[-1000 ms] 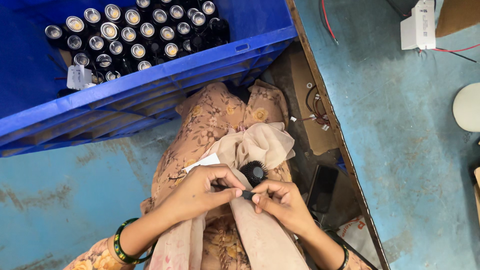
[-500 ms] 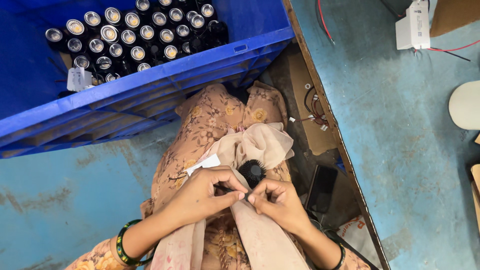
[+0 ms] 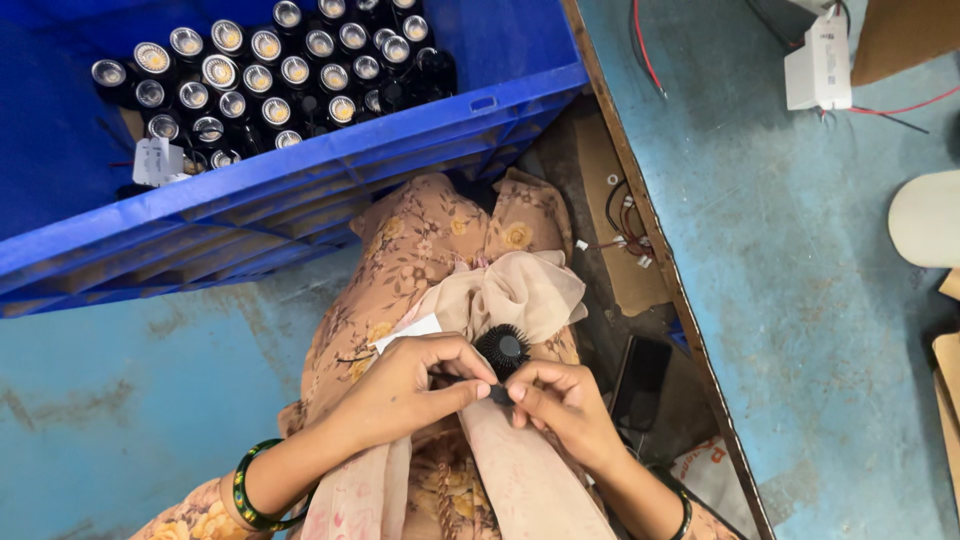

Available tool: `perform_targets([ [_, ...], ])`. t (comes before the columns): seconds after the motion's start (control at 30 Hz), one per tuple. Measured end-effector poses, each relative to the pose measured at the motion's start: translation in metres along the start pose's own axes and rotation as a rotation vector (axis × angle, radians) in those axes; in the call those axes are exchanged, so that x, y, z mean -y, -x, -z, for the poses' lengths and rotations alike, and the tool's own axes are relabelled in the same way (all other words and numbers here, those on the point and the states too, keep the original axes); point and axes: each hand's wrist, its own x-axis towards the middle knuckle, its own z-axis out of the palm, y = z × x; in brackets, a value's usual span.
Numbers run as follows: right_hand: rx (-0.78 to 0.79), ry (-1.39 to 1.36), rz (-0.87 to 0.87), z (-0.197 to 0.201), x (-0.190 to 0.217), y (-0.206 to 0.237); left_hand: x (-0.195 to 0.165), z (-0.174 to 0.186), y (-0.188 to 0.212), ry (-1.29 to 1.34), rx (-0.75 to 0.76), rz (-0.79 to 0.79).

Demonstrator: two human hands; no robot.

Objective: The person repeatedly picks small black LED light units from a blue crate, connects a white driver box to each unit by hand, and places the assembled units on the table. The person handles the lights and drivers one at a time, working at a waist-height table in a factory setting.

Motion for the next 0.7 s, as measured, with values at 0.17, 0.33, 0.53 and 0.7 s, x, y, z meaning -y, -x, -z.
perform_targets([
  [0.17, -0.062, 0.199, 0.085, -0.007, 0.025, -0.01, -0.007, 0.008, -0.005, -0.038, -0.008, -0.201],
  [0.33, -0.026, 0.408, 0.295, -0.028, 0.077, -0.026, -0.026, 0.031, -0.002, -0.253, -0.105, -0.371],
  [0.53, -0.109, 0.95, 0.531, -0.052, 0.177, -0.046, -0.052, 0.058, 0.004, -0.407, -0.336, -0.455],
  [0.7, -0.162, 1.099, 0.565, -0.078, 0.23, -0.058, -0.065, 0.071, 0.001, -0.501, -0.453, -0.473],
])
